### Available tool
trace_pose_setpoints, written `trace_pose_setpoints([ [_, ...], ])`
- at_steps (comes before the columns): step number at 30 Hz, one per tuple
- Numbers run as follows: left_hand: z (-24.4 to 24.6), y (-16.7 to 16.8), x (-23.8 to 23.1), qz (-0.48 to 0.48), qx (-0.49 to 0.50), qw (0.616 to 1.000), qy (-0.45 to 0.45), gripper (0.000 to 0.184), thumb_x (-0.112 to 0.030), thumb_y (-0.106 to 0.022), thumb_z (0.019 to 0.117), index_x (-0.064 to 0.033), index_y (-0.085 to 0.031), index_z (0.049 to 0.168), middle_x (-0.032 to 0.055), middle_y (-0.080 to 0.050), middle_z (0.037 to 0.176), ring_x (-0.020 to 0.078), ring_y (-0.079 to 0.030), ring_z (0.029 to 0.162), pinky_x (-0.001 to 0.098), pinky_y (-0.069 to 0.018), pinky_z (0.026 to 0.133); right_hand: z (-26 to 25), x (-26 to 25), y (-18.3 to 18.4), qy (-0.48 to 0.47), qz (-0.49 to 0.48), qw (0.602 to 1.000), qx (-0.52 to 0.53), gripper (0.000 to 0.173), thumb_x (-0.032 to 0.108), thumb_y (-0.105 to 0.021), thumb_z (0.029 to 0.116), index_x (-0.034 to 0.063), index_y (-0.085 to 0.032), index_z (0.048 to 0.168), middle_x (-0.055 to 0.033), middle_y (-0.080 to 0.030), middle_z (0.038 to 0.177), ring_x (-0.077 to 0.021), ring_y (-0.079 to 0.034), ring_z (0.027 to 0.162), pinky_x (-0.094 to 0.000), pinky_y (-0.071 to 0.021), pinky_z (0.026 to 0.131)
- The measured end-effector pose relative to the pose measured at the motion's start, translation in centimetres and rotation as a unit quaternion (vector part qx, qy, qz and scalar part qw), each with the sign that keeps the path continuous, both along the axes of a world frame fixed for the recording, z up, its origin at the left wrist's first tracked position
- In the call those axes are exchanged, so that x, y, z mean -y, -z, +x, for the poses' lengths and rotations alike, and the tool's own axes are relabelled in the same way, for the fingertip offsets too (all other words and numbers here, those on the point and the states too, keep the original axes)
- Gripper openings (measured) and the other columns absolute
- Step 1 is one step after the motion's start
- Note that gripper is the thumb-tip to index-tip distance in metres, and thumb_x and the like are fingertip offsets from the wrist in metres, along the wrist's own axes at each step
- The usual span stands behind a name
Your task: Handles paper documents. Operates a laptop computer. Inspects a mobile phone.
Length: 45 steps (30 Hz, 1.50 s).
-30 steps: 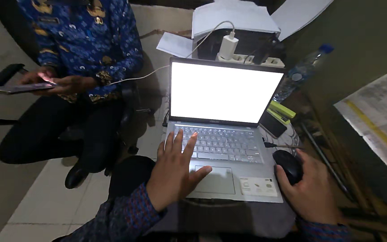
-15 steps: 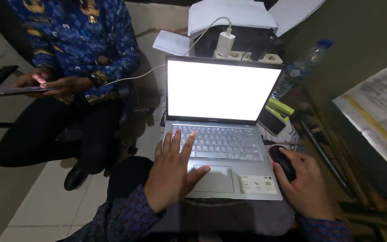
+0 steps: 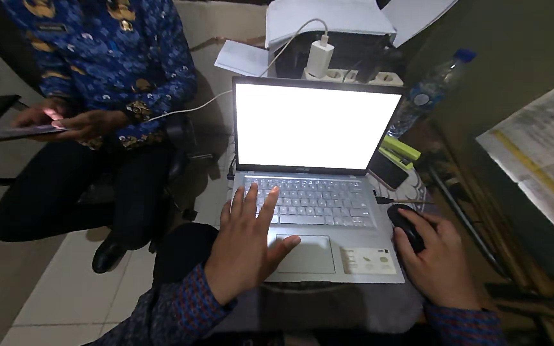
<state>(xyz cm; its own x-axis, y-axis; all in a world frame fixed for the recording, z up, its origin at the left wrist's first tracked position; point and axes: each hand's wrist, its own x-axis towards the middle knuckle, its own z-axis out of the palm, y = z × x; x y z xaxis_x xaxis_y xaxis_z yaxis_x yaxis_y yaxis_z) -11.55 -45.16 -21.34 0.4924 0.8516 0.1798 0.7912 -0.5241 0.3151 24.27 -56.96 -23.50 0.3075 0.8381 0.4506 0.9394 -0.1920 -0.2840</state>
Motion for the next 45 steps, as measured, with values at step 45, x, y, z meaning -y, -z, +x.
trace_pose_setpoints([
  [45, -0.04, 0.11, 0.04, 0.003, -0.005, 1.0, -0.001, 0.099, -0.09, -0.03, 0.0864, -0.0256, -0.034, 0.161, 0.0203, -0.036, 0.162, 0.0464, -0.032, 0.149, 0.0696, -0.0329, 0.112, -0.15, 0.12, 0.01, 0.003, 0.007, 1.0, 0.002, 0.046, 0.045, -0.054, 0.0928, 0.0184, -0.071, 0.126, -0.0212, -0.062, 0.119, -0.0375, -0.061, 0.106, -0.0548, -0.0515, 0.085],
])
